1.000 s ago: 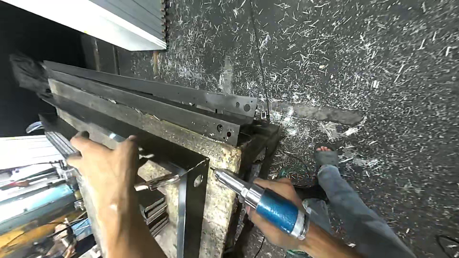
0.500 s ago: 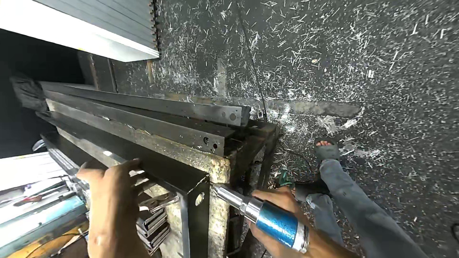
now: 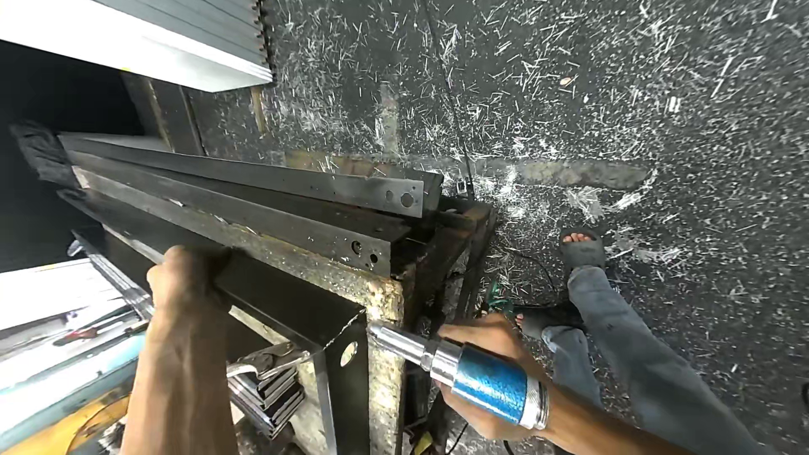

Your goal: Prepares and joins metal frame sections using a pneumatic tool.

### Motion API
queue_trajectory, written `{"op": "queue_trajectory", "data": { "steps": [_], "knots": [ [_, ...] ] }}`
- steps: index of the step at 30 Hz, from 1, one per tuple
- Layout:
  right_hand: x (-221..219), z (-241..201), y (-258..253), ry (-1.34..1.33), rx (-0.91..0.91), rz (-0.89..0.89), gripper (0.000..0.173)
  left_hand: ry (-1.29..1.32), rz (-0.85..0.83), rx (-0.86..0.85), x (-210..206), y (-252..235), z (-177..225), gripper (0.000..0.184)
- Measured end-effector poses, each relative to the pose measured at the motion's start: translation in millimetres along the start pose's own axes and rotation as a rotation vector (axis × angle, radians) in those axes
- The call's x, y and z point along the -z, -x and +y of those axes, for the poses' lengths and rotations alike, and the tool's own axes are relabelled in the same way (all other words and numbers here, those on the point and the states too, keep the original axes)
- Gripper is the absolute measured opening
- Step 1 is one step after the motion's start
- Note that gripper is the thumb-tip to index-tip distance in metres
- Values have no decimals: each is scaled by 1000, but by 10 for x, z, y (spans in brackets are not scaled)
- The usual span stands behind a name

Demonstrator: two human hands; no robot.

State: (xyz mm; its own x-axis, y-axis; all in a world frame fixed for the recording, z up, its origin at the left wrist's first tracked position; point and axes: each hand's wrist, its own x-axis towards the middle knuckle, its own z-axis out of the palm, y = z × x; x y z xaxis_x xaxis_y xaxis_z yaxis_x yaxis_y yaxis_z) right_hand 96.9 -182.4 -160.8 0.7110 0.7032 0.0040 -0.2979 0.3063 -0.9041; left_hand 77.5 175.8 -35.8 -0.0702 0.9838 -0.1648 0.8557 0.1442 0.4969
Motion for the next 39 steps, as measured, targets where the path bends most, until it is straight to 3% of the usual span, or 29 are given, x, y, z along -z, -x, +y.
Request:
{"op": "queue_trajectory", "data": {
  "steps": [6, 9, 14, 17, 19, 21, 24, 32, 36, 39],
  "knots": [
    [174, 186, -88, -52, 144, -156, 34, -39, -19, -47, 39, 10, -34, 26],
    [142, 244, -54, -58, 169, -127, 37, -41, -52, -83, 39, 52, -29, 22],
    [104, -101, -36, 33, 2, -68, 32, -64, -73, -79, 27, 169, 15, 19],
    [276, -256, -185, 77, -79, -191, 33, -62, -49, -61, -1, 181, 29, 17],
    [362, -144, -232, 136, -30, -273, 32, -85, -30, -64, 17, 126, -2, 19],
    [363, 20, -218, 212, 104, -305, 18, -155, 16, -58, 12, 80, -10, 22],
    [192, 182, -65, 207, 178, -209, 13, -194, 37, -70, -26, 119, 40, 20],
    [-178, 138, 214, -61, -5, 67, 31, -168, 1, -65, -63, 231, 85, 8],
    [62, -87, 23, -54, -103, -38, 34, -170, -1, -84, -46, 190, 53, 7],
    [230, -182, -158, 132, -52, -190, 30, -196, 13, -74, -10, 121, 21, 12]
  ]
}}
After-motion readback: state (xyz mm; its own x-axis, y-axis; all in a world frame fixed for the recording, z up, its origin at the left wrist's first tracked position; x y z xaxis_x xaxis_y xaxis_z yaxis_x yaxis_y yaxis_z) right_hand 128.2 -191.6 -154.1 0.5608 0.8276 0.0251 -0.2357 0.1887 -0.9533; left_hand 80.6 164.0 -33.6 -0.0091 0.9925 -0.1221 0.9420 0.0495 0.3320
